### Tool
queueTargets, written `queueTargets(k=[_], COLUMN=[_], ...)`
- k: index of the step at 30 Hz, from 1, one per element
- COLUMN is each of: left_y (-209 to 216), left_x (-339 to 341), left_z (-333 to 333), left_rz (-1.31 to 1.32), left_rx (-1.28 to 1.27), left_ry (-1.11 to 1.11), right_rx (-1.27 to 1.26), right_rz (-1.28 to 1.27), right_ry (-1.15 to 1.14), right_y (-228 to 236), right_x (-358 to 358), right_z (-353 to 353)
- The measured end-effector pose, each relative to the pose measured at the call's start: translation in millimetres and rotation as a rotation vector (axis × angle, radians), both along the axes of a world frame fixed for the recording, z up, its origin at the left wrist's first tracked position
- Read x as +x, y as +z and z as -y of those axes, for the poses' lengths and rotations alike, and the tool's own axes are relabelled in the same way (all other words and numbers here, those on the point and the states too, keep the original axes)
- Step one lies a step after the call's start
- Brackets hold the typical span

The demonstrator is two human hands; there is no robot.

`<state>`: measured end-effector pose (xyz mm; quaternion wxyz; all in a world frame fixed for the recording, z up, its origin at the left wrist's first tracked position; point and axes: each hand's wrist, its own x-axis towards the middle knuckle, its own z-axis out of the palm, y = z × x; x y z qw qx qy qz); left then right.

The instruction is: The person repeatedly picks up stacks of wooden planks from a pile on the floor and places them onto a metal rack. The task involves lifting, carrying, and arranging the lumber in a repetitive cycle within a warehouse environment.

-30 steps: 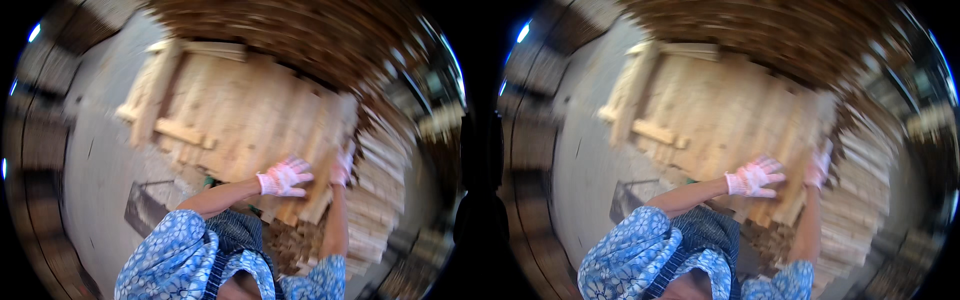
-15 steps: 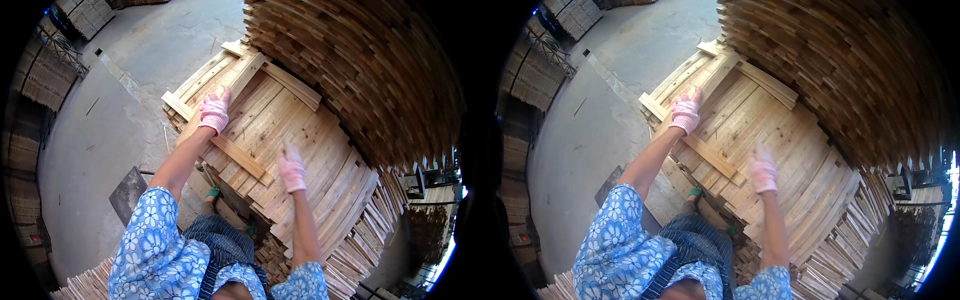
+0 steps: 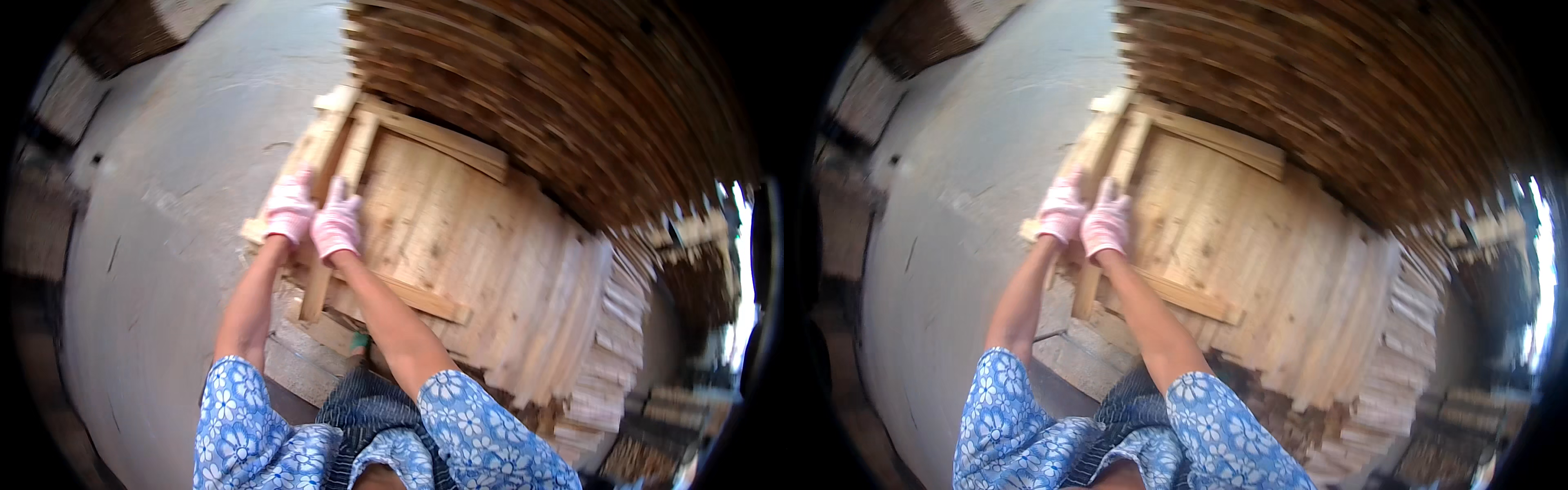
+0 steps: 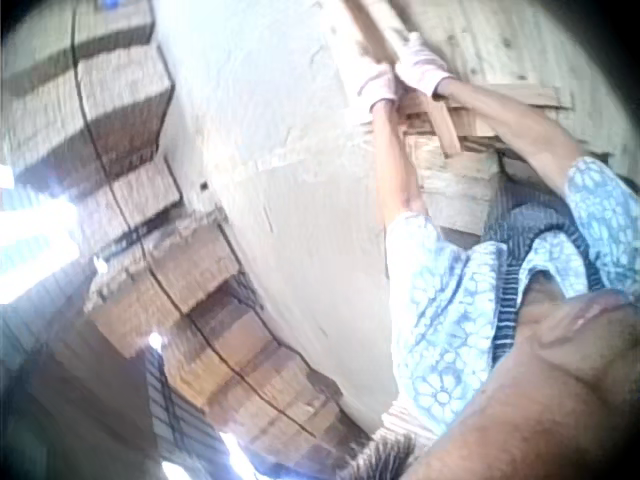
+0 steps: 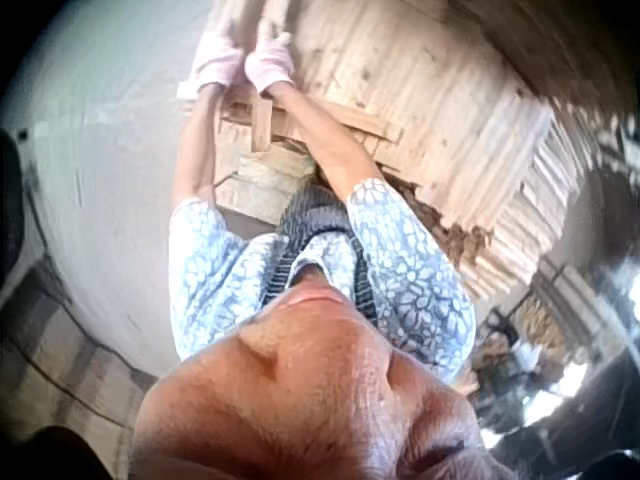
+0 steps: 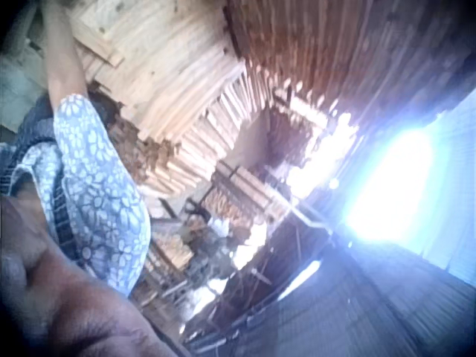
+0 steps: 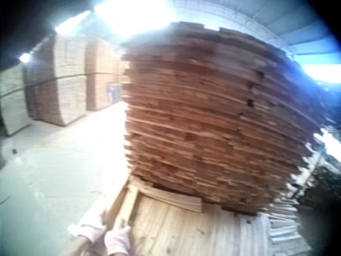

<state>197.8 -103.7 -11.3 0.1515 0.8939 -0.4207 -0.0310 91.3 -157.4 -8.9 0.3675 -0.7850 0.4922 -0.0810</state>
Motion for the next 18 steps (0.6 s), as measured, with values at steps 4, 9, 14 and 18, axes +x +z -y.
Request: queueTargets(k=[4, 9, 14, 18], left_y=[7.7, 15.8, 69.5, 33.1], left_x=[11.0, -30.6, -221.1, -315.4], left_z=[-16.2, -8.5, 35.1, 65.7], left_rz=[-0.084, -0.310, -0.986, -0.839], left_rx=[0.032, -0.279, -0.430, -0.353], left_ry=[0.010, -0.109, -0.258, -0.329], right_rx=[0.049, -0.128, -0.455, -0.383], right_rz=[0.065, -0.061, -0.534, -0.472], right_ry=[0.047, -0.233, -0.441, -0.456], right_y=[37.0, 77.4, -1.7, -19.4], right_x=[-87.3, -304.7, -477.4, -482.3], right_z=[12.0, 64.4, 80.5, 89.1])
